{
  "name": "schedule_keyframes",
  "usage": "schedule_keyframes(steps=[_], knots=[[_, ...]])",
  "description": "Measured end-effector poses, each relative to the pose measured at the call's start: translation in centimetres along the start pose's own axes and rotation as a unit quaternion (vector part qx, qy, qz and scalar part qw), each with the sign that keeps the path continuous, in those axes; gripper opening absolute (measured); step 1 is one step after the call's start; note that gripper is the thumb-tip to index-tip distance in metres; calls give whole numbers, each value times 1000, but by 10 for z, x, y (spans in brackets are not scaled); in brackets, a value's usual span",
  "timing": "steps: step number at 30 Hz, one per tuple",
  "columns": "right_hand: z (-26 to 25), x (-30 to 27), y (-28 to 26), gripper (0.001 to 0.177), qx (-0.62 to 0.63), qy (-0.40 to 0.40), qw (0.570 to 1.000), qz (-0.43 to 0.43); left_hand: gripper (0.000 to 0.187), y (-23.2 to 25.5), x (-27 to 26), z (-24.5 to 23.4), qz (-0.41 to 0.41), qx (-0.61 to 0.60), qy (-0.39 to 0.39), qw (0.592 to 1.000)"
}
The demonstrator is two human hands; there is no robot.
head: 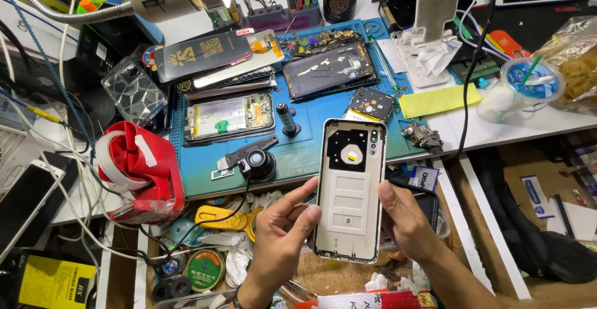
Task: Searching for specific components or tools within a cluttered drawer and a container of small electronic parts while holding a phone back cover.
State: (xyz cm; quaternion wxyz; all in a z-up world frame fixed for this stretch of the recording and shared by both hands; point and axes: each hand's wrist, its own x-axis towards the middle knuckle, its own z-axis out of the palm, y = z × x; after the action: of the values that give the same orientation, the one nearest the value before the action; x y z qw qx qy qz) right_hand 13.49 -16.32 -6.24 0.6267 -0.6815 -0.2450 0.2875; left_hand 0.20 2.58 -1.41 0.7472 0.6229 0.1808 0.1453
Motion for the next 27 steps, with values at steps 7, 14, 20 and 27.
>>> schedule_keyframes(steps=[7,14,20,27], knots=[[3,0,-12,71,37,-10,999,12,50,1,4,-3,4,-18,-26,999],[-1,-4,11,65,8,-8,1000,23,32,-5,4,-7,-12,-27,-7,1000],[1,-1,9,62,12,0,1000,21,14,-10,5,-7,23,-35,15,999],[4,-1,1,58,77,-23,996,-41,17,-10,7,-8,20,-3,27,999]])
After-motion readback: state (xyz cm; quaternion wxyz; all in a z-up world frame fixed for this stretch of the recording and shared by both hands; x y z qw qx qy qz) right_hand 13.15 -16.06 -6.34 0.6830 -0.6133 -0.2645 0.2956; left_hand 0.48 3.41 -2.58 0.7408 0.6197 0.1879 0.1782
